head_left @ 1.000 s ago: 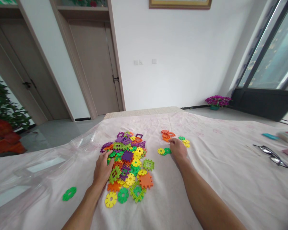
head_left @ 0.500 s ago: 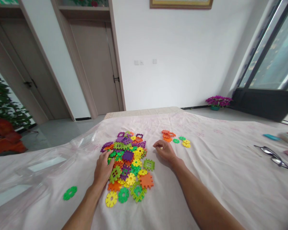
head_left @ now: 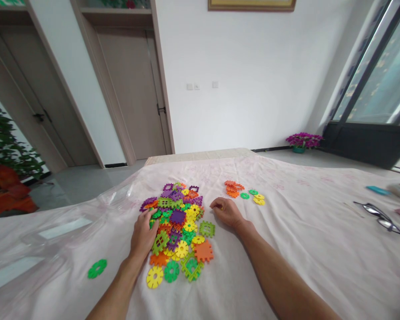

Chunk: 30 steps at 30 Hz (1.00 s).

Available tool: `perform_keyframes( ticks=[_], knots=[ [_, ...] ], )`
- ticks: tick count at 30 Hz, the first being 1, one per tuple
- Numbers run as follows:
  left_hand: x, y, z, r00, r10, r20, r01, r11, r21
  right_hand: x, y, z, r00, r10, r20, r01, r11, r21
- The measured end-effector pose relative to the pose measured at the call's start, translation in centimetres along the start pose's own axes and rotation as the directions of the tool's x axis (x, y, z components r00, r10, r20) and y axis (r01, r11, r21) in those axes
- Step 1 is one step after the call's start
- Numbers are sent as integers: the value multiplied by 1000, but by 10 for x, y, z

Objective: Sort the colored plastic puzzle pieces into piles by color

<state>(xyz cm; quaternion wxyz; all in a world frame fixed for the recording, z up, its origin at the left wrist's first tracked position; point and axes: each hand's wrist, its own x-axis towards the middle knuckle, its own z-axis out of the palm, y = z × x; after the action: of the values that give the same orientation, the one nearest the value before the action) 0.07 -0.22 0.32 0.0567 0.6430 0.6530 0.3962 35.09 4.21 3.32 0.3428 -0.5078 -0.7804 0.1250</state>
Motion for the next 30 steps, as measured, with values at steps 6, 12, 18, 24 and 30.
perform_keyframes(
  ticks=[6, 12, 18, 24, 30],
  knots=[
    [0, 1, -1, 1000, -2, -2, 2, 1000, 1, 0, 1, 0, 999, 35, 28, -34, 999, -30],
    [1, 0, -1, 1000, -3, 6, 3, 1000, 3, 0, 3, 0, 999, 31, 35, -30, 999, -45],
    [0, 1, -1, 1000, 1, 11, -1, 1000, 12, 0, 3, 1, 999, 13, 36, -12, 999, -42],
    [0, 1, -1, 1000, 10, 2, -10, 1000, 16, 0, 6, 3, 999, 5, 38, -3, 998, -55],
    [0, 3, -1, 1000, -2, 5, 2, 1000, 10, 1, 6, 3, 999, -3, 48, 6, 998, -56]
  ],
)
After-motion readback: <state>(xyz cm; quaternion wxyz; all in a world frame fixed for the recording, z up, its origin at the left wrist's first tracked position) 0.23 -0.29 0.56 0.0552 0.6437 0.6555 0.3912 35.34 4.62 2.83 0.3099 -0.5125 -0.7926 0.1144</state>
